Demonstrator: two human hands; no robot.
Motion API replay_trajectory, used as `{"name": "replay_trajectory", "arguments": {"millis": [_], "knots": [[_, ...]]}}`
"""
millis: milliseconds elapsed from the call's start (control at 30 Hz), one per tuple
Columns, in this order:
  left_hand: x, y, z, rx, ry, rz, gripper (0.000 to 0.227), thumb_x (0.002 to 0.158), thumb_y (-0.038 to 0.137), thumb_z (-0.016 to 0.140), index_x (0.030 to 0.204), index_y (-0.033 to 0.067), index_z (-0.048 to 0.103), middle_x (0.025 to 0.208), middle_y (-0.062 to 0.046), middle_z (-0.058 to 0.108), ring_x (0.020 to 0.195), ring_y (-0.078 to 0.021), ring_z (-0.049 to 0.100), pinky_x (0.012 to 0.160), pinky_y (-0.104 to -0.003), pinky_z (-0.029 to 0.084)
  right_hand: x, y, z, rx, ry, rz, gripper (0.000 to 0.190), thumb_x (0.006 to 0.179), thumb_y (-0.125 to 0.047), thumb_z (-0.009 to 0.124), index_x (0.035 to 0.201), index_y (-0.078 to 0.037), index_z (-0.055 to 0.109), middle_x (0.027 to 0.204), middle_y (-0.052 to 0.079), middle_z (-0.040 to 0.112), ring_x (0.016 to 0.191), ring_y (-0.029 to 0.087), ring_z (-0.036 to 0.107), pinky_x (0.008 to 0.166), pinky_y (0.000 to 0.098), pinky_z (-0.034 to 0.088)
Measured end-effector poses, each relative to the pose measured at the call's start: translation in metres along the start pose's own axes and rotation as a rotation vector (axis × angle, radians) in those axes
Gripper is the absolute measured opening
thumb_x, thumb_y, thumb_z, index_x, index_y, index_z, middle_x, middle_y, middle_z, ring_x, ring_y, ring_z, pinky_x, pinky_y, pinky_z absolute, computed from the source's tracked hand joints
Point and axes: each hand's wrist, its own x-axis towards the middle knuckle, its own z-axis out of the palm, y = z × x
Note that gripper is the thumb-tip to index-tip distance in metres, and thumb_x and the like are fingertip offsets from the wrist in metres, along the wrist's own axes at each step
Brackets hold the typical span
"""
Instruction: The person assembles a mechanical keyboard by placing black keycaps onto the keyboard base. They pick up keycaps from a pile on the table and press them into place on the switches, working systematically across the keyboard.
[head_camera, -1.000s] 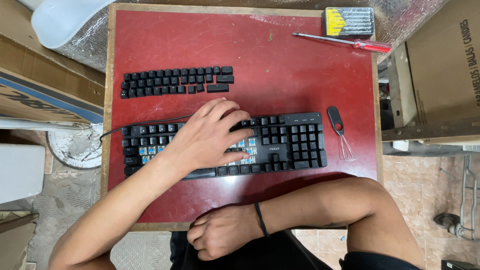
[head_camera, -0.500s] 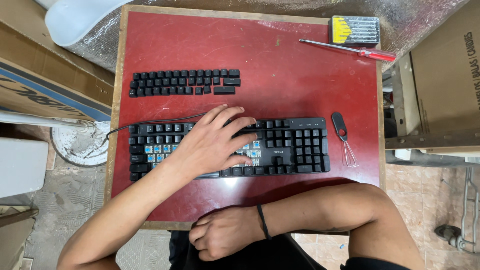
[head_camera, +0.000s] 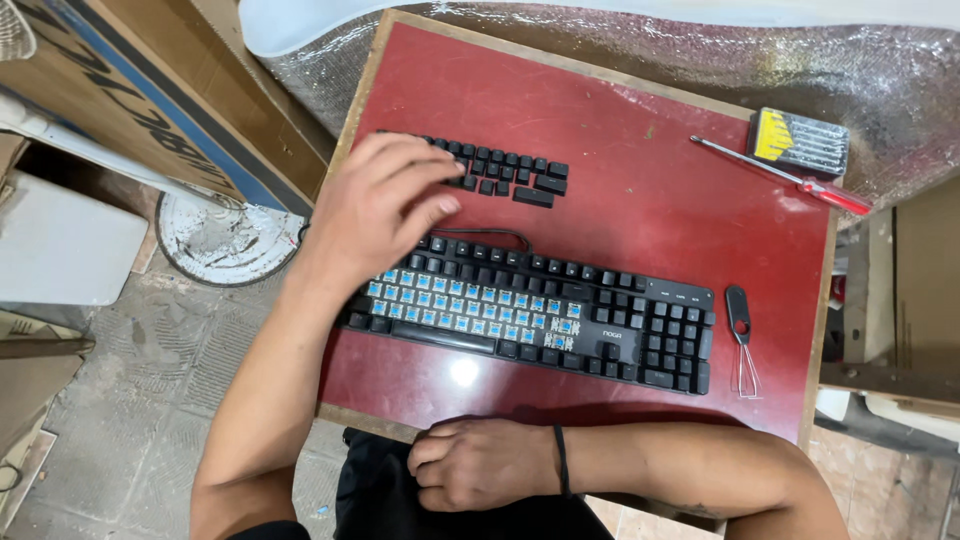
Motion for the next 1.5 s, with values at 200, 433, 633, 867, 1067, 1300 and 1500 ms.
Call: {"name": "replay_trajectory", "arguments": {"millis": [200,433,633,867,1067,1300,1500], "knots": [[-0.01,-0.069,-0.014,0.033,0.042,-0.306,0.044,0.137,0.036,0.058,0.128,0.0095,0.092,0.129,-0.007,0.091,0.118,-0.0358,0.078,0.096,-0.054,0.06,-0.002,0.0,0.004,0.003,-0.062,0.02,0.016,0.126,-0.009,0.068,0.111,-0.008,0.076,0.112,0.007,0.076,0.138,0.029,0.07,0.116,0.0436,0.06],[-0.029,-0.113,0.016,-0.127,-0.014,-0.537,0.077,0.133,0.06,0.032,0.122,0.0174,0.095,0.144,-0.01,0.086,0.138,-0.0405,0.073,0.116,-0.065,0.051,0.005,0.002,-0.013,0.059,-0.079,0.018,0.019,0.13,-0.01,0.064,0.115,-0.004,0.075,0.112,0.009,0.074,0.137,0.032,0.069,0.115,0.046,0.061],[-0.033,-0.107,0.017,-0.032,-0.184,-0.613,0.061,0.131,0.053,0.044,0.141,0.0167,0.091,0.161,-0.006,0.076,0.148,-0.0384,0.063,0.103,-0.066,0.06,0.01,0.001,-0.015,0.147,-0.048,0.029,0.022,0.13,-0.006,0.066,0.113,0.002,0.076,0.108,0.013,0.074,0.131,0.036,0.071,0.116,0.05,0.063],[-0.031,-0.107,0.014,-0.022,-0.172,-0.655,0.057,0.128,0.055,0.047,0.141,0.0204,0.091,0.158,-0.002,0.077,0.146,-0.0361,0.062,0.1,-0.065,0.061,0.011,0.002,-0.018,0.183,-0.112,0.046,0.019,0.13,-0.007,0.065,0.119,0.004,0.075,0.11,0.015,0.076,0.136,0.039,0.072,0.115,0.0514,0.062],[-0.034,-0.117,0.015,0.067,-0.058,-0.571,0.027,0.127,0.022,0.066,0.139,0.0144,0.088,0.141,-0.005,0.088,0.132,-0.0369,0.073,0.096,-0.064,0.066,0.011,0.004,-0.019,0.195,-0.143,0.049,0.017,0.13,-0.007,0.065,0.123,0.004,0.075,0.113,0.016,0.076,0.141,0.04,0.072,0.118,0.0507,0.062],[-0.022,-0.145,0.029,0.072,-0.232,-0.45,0.023,0.122,0.02,0.076,0.141,0.0172,0.09,0.139,-0.008,0.09,0.126,-0.0445,0.078,0.098,-0.066,0.065,0.011,0.003,-0.021,0.236,-0.138,0.051,0.02,0.13,-0.007,0.063,0.125,0.007,0.076,0.113,0.019,0.077,0.139,0.042,0.072,0.119,0.0532,0.062],[-0.024,-0.148,0.033,0.202,-0.247,-0.355,0.023,0.125,0.02,0.07,0.134,0.0207,0.09,0.132,-0.003,0.09,0.113,-0.0446,0.08,0.075,-0.067,0.067,0.014,0.003,-0.025,0.226,-0.134,0.047,0.019,0.13,-0.006,0.063,0.122,0.005,0.075,0.113,0.018,0.076,0.139,0.041,0.072,0.12,0.0527,0.061]]}}
